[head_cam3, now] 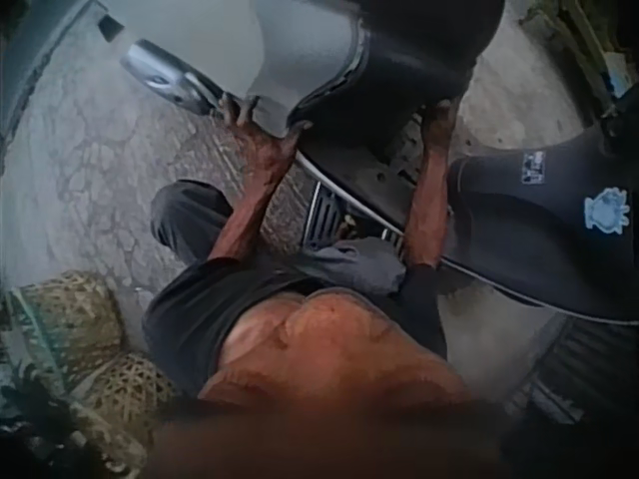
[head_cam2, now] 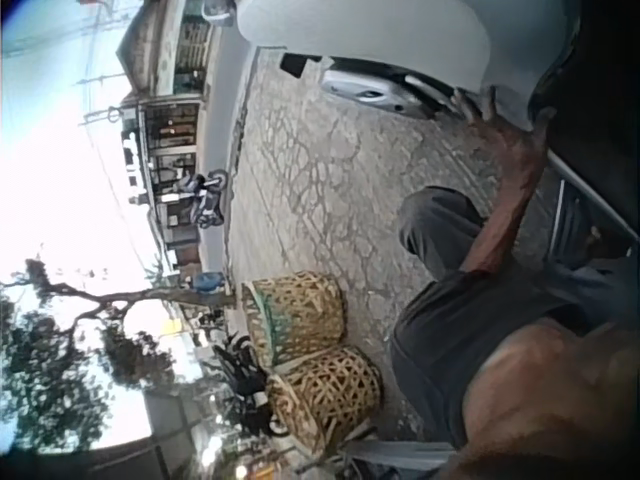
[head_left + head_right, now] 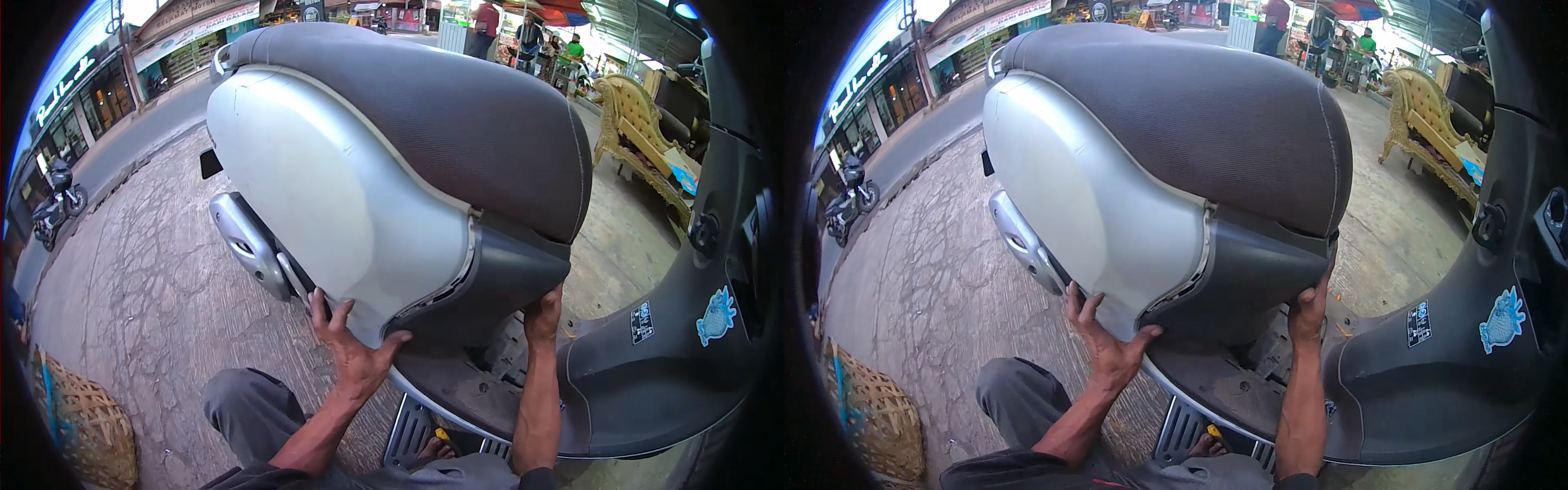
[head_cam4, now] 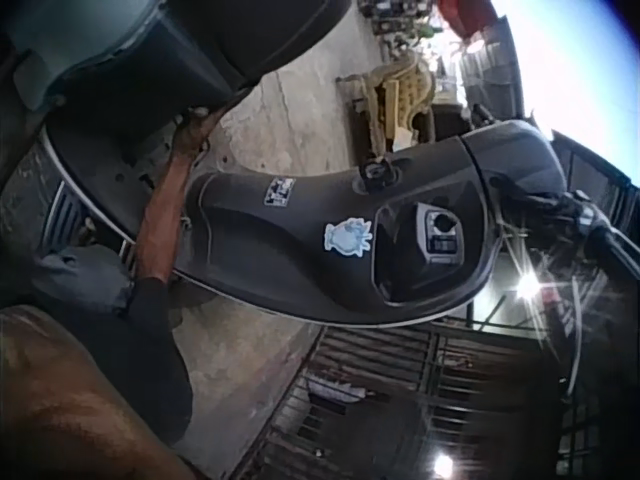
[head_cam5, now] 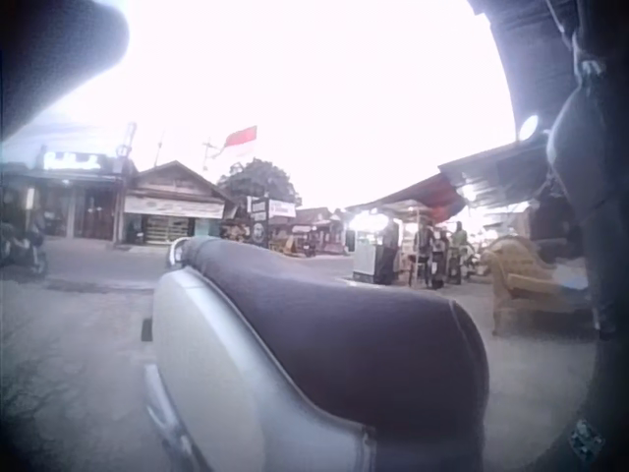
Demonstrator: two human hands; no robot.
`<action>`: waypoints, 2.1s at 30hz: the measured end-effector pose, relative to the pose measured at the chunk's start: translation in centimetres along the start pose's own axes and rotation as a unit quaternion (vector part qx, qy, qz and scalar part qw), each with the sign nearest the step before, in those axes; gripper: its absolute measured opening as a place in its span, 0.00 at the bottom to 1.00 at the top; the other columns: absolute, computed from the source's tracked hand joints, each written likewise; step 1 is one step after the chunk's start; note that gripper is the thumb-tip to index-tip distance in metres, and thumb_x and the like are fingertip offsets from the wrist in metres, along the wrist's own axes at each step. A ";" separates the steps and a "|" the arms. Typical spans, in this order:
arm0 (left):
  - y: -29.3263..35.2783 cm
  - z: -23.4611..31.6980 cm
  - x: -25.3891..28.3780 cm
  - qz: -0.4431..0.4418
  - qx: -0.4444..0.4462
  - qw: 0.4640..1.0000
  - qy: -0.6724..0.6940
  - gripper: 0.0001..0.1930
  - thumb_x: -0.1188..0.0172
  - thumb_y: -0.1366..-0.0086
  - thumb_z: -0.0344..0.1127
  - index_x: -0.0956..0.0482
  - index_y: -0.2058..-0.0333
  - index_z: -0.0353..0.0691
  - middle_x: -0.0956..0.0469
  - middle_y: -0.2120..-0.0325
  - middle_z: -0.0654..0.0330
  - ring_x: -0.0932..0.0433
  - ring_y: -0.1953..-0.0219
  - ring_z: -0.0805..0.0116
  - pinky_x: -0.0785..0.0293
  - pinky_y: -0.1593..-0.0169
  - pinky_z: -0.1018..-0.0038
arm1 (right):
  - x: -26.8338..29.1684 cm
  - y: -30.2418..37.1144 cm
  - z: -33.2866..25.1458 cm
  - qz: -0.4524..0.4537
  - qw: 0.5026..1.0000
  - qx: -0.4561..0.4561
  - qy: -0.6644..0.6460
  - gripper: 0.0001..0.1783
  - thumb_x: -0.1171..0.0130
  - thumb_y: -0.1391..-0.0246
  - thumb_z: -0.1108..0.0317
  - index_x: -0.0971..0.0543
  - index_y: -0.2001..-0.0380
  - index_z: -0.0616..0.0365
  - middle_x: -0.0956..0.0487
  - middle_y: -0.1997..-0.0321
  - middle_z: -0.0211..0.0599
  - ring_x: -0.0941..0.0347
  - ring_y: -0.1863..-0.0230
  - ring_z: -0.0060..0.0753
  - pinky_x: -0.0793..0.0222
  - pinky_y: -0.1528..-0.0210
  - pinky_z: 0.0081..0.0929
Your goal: The person uses a yellow screwdriver and orange pliers to remove screws and clips from the rear of a scooter seat. They then reposition the seat and use the tools to secure it back onto the scooter frame.
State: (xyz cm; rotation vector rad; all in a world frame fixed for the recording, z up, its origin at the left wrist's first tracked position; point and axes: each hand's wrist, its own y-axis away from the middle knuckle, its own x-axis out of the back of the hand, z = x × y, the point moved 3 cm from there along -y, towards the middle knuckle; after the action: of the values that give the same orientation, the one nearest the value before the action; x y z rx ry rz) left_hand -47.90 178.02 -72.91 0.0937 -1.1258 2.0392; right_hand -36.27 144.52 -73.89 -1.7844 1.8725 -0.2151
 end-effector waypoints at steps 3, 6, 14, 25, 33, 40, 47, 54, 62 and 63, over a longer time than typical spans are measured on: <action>0.4 -0.2 -0.9 0.011 0.009 1.000 0.021 0.57 0.17 0.53 0.56 0.47 0.34 0.46 0.58 0.27 0.38 0.60 0.24 0.33 0.55 0.26 0.39 | -0.1 0.3 0.1 0.003 0.999 -0.003 -0.035 0.60 0.36 0.48 0.25 0.43 0.24 0.51 0.35 0.26 0.36 0.37 0.27 0.42 0.36 0.29 0.45; 0.3 -0.4 -1.1 0.029 0.015 0.999 0.043 0.54 0.17 0.52 0.55 0.45 0.36 0.45 0.58 0.28 0.37 0.59 0.24 0.33 0.55 0.26 0.39 | -0.5 0.4 0.6 0.012 0.999 0.022 -0.032 0.57 0.40 0.45 0.25 0.41 0.25 0.52 0.35 0.25 0.36 0.38 0.26 0.42 0.41 0.27 0.45; 0.5 -0.2 -2.0 0.045 0.030 0.998 0.044 0.50 0.17 0.50 0.49 0.44 0.37 0.45 0.58 0.28 0.37 0.59 0.24 0.34 0.55 0.26 0.40 | -1.4 0.8 1.1 0.033 0.999 0.012 -0.017 0.56 0.48 0.41 0.23 0.40 0.26 0.58 0.35 0.25 0.37 0.39 0.25 0.41 0.46 0.25 0.43; 0.3 0.3 -1.9 0.042 0.021 0.998 0.029 0.43 0.22 0.44 0.50 0.42 0.40 0.44 0.61 0.27 0.34 0.60 0.24 0.34 0.59 0.26 0.41 | -4.6 1.2 -2.5 0.004 0.984 0.085 0.155 0.72 0.41 0.49 0.22 0.65 0.20 0.56 0.44 0.20 0.44 0.49 0.21 0.41 0.49 0.23 0.44; 0.4 1.3 -3.0 0.037 0.023 0.998 0.038 0.38 0.25 0.40 0.49 0.41 0.42 0.43 0.60 0.27 0.32 0.61 0.24 0.33 0.59 0.28 0.38 | 3.4 -8.5 -0.5 0.025 0.981 -0.066 -0.178 0.49 0.57 0.34 0.26 0.32 0.30 0.59 0.27 0.31 0.45 0.26 0.36 0.46 0.29 0.33 0.43; 0.7 -0.1 -2.7 0.047 0.008 0.999 0.011 0.38 0.27 0.40 0.57 0.37 0.44 0.41 0.62 0.27 0.28 0.64 0.24 0.27 0.64 0.31 0.29 | -1.3 -9.7 -2.9 0.055 0.972 -0.054 -0.222 0.46 0.56 0.33 0.27 0.25 0.37 0.61 0.20 0.39 0.45 0.22 0.42 0.44 0.25 0.38 0.41; 1.3 -0.1 -2.2 0.033 0.002 0.999 -0.030 0.34 0.30 0.36 0.53 0.39 0.44 0.41 0.63 0.26 0.31 0.63 0.24 0.30 0.59 0.29 0.34 | -3.4 -9.3 -1.7 0.129 0.972 -0.078 -0.178 0.47 0.57 0.32 0.27 0.26 0.36 0.63 0.21 0.37 0.46 0.23 0.40 0.44 0.27 0.37 0.40; 1.0 0.7 -3.0 0.040 -0.010 0.999 0.004 0.34 0.30 0.35 0.49 0.41 0.41 0.42 0.65 0.26 0.32 0.66 0.23 0.29 0.61 0.29 0.34 | -1.8 -9.7 -2.8 0.137 0.974 -0.040 -0.178 0.41 0.63 0.26 0.36 0.23 0.41 0.67 0.18 0.44 0.47 0.20 0.48 0.40 0.26 0.42 0.37; -3.4 6.7 -3.5 0.069 -0.097 0.993 0.014 0.39 0.25 0.39 0.51 0.39 0.37 0.52 0.63 0.26 0.38 0.72 0.23 0.29 0.67 0.28 0.28 | 2.3 -9.9 1.0 0.153 0.967 -0.066 -0.194 0.40 0.65 0.25 0.36 0.25 0.39 0.64 0.18 0.43 0.46 0.19 0.46 0.44 0.24 0.40 0.38; -3.6 7.4 -3.9 0.068 -0.108 0.992 0.012 0.40 0.26 0.40 0.54 0.35 0.33 0.57 0.66 0.24 0.41 0.74 0.23 0.30 0.72 0.27 0.28 | 3.0 -10.0 1.1 0.154 0.968 -0.067 -0.188 0.40 0.65 0.26 0.36 0.26 0.38 0.64 0.19 0.41 0.47 0.20 0.45 0.44 0.24 0.39 0.38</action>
State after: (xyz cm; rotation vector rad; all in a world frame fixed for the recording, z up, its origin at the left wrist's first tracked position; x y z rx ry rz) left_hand -44.93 171.22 -67.54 -0.1181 -1.3611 2.0161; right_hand -26.95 140.77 -70.99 -1.4626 1.8799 0.3490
